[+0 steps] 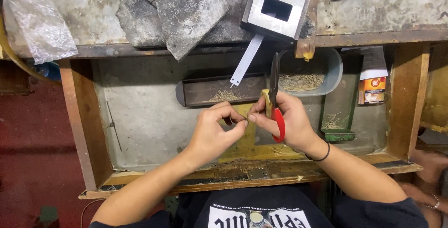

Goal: The person repeatedly picks up thin metal wires from a container and uses red-handled shears to cut them into shorter pieces. The cut pieces fall onto the workbench surface.

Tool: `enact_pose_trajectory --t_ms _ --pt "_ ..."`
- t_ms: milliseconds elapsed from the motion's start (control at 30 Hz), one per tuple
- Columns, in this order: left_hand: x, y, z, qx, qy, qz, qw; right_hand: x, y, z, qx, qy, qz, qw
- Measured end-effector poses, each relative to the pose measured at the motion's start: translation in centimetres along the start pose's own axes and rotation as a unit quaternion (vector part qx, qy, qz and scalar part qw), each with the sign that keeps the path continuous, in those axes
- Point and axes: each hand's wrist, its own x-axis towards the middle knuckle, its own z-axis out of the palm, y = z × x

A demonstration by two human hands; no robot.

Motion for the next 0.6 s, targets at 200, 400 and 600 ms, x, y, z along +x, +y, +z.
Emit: enact_pose_trajectory --t_ms 200,400,600 --pt "-2.6 1.5 2.0 -0.053 0.002 0.059 0.997 -1.0 -0.3 -1.5 0.072 -0.157 -0.083 0.982" --pt "-3.8 1.4 2.4 -0.093 0.023 0.137 0.986 -0.9 -1.9 -1.9 -0.038 -0.160 -0.117 0.979" --pt "-3.8 0.6 2.7 -0.131 0.026 0.199 0.971 -0.4 -3.3 -1.6 -0.038 -0.156 -0.127 0.979"
